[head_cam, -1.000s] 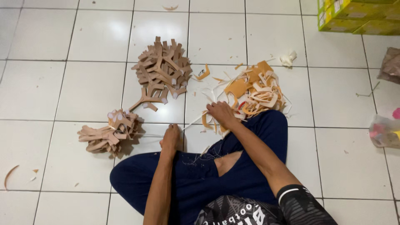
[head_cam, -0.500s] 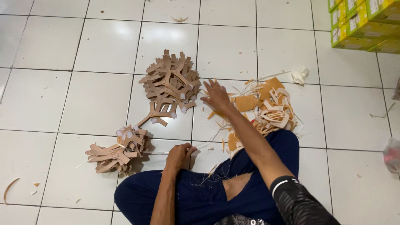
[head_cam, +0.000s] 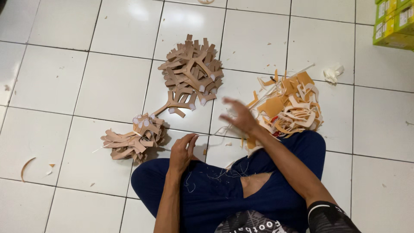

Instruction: The person sits on a tiled floor and assembles star-shaped wooden pieces into a bundle. They align the pieces, wrap a white string around the center, and tie it to secure the bundle. The person then places the finished bundle aside and gathers more pieces to continue.

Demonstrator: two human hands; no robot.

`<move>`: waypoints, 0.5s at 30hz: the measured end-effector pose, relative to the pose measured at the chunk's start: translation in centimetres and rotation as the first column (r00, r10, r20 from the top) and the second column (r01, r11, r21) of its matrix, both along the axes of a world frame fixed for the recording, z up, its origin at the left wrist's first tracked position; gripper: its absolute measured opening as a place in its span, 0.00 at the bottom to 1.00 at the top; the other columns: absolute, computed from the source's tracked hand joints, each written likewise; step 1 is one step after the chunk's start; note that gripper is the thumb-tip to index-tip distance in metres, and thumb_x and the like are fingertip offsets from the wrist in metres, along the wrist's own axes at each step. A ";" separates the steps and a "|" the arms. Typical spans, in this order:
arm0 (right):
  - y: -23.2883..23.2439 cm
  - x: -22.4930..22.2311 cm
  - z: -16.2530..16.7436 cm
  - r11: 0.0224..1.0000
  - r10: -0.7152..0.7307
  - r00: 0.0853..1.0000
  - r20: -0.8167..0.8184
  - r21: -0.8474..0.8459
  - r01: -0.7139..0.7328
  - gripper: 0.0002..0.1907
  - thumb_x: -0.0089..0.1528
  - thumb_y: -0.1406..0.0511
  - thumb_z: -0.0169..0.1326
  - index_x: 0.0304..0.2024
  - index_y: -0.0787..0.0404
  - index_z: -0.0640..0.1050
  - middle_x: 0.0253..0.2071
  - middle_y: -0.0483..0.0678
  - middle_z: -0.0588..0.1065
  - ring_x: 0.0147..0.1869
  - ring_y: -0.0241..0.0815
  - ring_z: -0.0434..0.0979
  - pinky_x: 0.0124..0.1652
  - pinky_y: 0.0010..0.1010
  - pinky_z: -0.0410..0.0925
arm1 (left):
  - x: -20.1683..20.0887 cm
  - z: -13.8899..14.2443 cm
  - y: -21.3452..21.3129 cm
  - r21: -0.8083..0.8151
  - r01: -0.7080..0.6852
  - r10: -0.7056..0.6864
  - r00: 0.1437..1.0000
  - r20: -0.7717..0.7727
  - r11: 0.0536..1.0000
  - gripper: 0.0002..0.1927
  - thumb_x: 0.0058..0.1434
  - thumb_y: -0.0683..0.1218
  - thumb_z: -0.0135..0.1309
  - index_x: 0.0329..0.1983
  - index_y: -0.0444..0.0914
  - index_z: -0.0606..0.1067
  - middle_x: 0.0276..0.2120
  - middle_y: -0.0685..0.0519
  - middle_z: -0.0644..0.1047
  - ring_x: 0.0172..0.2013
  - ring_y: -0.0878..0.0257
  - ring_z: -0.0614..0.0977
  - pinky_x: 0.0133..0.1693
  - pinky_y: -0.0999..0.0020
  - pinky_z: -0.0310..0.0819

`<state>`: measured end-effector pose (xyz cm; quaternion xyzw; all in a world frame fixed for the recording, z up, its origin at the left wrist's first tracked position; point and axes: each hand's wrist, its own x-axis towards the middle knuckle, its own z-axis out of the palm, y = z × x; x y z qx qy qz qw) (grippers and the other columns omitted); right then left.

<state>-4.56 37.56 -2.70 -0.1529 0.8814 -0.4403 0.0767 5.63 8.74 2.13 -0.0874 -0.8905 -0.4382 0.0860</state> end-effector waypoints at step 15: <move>13.2 -1.7 3.1 0.784 -0.389 0.835 -0.389 0.336 0.522 0.26 0.72 0.46 0.57 0.30 0.58 0.83 0.22 0.46 0.77 0.21 0.40 0.72 0.25 0.34 0.66 | 3.3 0.3 -7.7 0.869 -0.467 0.744 0.638 0.201 0.166 0.12 0.80 0.52 0.39 0.47 0.39 0.67 0.26 0.58 0.66 0.26 0.68 0.72 0.30 0.72 0.70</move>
